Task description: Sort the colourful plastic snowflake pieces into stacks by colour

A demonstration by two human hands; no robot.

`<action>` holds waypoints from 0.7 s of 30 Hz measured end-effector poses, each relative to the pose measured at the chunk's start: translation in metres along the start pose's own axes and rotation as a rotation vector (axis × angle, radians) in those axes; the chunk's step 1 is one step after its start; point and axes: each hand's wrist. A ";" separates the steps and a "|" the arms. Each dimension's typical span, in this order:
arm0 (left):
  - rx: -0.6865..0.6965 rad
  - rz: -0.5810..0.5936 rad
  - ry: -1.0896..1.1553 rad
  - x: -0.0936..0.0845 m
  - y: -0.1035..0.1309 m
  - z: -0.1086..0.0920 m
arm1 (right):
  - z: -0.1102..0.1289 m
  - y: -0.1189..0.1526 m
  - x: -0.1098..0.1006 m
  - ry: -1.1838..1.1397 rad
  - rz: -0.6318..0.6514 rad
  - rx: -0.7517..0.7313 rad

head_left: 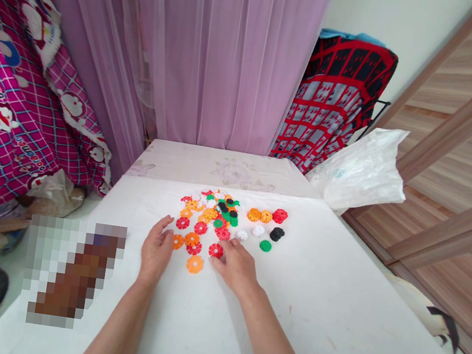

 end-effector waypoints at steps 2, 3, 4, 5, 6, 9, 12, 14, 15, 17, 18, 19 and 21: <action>-0.003 0.008 0.004 0.000 0.000 0.001 | 0.003 -0.001 -0.001 0.011 0.011 0.023; 0.000 0.008 0.001 0.000 0.000 0.001 | 0.005 -0.001 -0.001 0.014 0.009 0.029; 0.003 0.007 -0.006 0.000 -0.001 0.002 | 0.006 -0.001 0.000 0.016 0.000 0.033; 0.008 0.008 -0.015 0.000 -0.001 0.003 | 0.006 -0.001 0.000 0.015 -0.008 0.036; 0.013 0.008 -0.025 0.000 -0.001 0.004 | 0.007 -0.001 0.001 0.011 -0.013 0.039; 0.036 0.009 -0.047 0.000 -0.002 0.008 | 0.008 -0.002 0.001 -0.017 -0.008 0.054; 0.059 0.010 -0.049 0.000 -0.003 0.010 | 0.009 -0.003 -0.003 -0.013 0.011 0.051; 0.061 0.010 -0.052 0.000 -0.003 0.010 | 0.010 -0.003 -0.005 0.008 0.026 0.047; 0.056 0.009 -0.056 0.000 -0.003 0.009 | 0.010 -0.004 -0.005 0.017 0.031 0.044; 0.041 0.011 -0.065 0.000 -0.003 0.006 | 0.010 -0.004 -0.005 0.020 0.030 0.037; 0.034 0.015 -0.067 0.000 -0.003 0.004 | 0.010 -0.003 -0.004 0.016 0.026 0.033; 0.028 0.021 -0.068 -0.001 -0.003 0.003 | 0.010 -0.003 -0.003 0.011 0.023 0.031; 0.021 0.030 -0.061 -0.001 -0.002 0.001 | 0.010 -0.002 -0.002 -0.003 0.016 0.034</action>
Point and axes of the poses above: each hand's wrist, its own y-axis away from the middle knuckle, its own x-axis out of the palm, z = x × y, and after that the axes turned 8 degrees about x, right-handed
